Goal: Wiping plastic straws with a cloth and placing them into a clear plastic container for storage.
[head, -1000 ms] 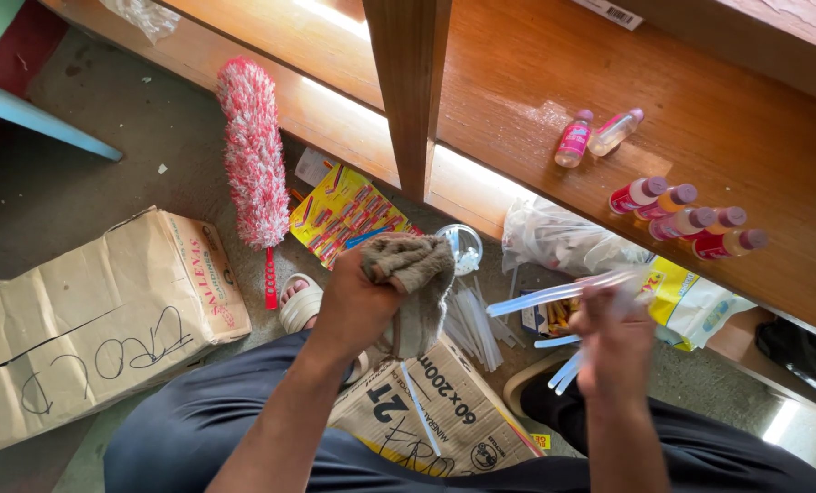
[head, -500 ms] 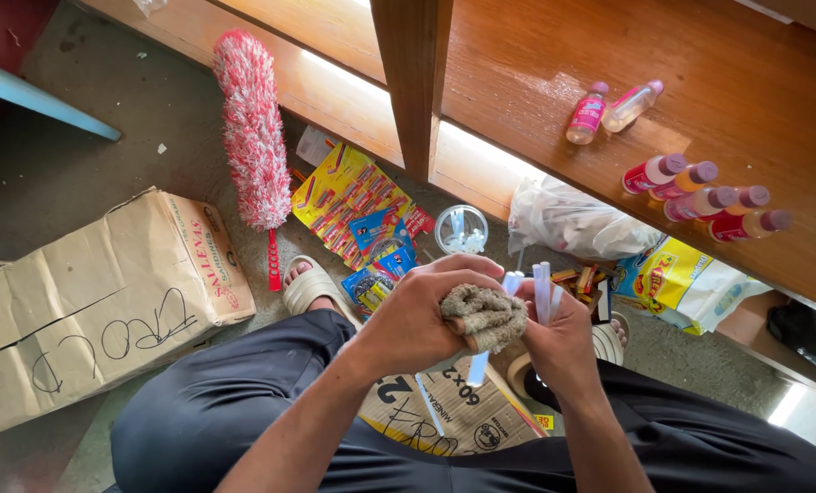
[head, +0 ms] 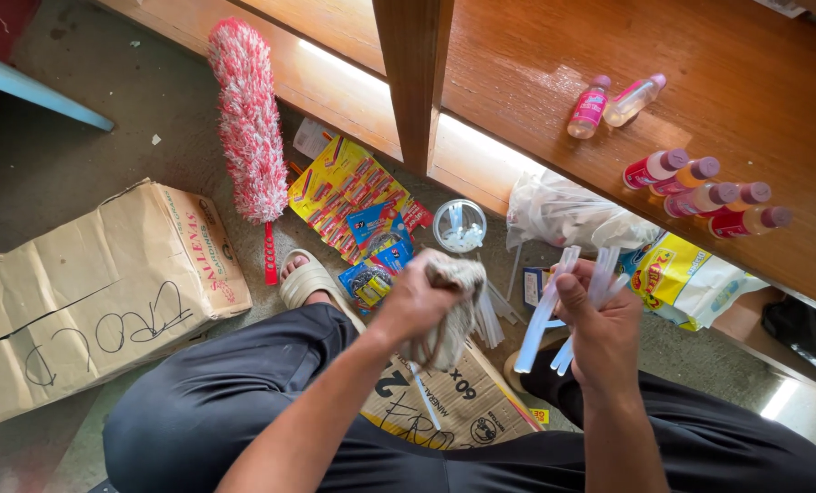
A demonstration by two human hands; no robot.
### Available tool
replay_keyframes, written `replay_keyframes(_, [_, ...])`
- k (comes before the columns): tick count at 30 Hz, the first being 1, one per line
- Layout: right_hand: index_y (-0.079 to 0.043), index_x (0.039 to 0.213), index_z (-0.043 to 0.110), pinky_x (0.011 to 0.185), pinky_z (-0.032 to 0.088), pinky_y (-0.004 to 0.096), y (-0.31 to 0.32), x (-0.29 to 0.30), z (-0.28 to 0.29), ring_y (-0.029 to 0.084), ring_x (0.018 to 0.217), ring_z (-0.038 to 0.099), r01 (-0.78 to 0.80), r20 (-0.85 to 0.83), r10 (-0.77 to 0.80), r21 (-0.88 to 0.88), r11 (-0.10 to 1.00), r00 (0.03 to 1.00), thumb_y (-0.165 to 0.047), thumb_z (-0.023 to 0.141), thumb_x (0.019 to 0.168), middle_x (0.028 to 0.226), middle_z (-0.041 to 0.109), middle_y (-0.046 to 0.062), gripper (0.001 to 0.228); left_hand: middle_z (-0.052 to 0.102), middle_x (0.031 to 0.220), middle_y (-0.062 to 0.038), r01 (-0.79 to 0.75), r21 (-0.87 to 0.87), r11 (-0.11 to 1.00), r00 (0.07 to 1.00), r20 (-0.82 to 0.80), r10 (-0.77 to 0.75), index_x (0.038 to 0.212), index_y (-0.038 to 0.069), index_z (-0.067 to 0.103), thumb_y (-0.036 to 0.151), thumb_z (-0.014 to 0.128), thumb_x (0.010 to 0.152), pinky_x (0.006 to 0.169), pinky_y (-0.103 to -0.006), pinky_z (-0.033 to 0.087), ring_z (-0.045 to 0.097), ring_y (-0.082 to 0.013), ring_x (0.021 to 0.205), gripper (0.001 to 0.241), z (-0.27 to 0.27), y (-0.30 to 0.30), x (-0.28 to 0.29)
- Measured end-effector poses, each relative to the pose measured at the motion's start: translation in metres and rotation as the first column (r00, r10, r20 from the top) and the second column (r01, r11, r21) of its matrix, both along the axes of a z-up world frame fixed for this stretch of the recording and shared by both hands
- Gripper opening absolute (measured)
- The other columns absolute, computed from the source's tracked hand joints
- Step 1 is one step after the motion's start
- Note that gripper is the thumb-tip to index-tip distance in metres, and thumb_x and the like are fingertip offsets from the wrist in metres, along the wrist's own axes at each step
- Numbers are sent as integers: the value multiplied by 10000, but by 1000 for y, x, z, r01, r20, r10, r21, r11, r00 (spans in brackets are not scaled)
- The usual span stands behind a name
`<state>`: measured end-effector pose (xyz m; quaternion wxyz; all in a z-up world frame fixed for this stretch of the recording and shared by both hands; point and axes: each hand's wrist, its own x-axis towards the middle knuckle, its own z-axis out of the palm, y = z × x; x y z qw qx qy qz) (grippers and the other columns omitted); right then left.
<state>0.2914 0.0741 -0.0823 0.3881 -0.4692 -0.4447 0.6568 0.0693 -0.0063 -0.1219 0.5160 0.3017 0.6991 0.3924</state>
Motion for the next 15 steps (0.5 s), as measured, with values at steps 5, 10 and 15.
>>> replay_keyframes(5, [7, 1112, 737, 617, 406, 194, -7, -5, 2, 45, 692, 538, -28, 48, 29, -33, 999, 998, -181, 760, 938, 888, 706, 15, 257, 798, 1117, -139, 189, 78, 979, 833, 515, -202, 1290, -75, 751, 186, 857, 817, 920, -333, 568, 716, -176, 994, 550, -125, -43, 39])
replay_keyframes(10, [-28, 1056, 762, 615, 360, 188, -15, -13, 23, 18, 689, 479, -184, 325, 138, 113, 976, 935, -138, 807, 927, 789, 595, -33, 175, 685, 1029, -98, 182, -12, 983, 975, -123, -182, 1222, 22, 664, 117, 871, 767, 802, -320, 566, 662, -158, 881, 509, 1, 4, 14])
replay_keyframes(15, [-45, 1023, 778, 576, 351, 220, -16, -24, 35, 55, 648, 464, -253, 437, 182, 111, 961, 881, -119, 813, 917, 711, 545, -15, 134, 745, 1041, -36, 75, 376, 924, 993, 54, -102, 1113, 44, 763, 223, 778, 940, 814, -255, 579, 690, -95, 900, 249, 69, 11, 4])
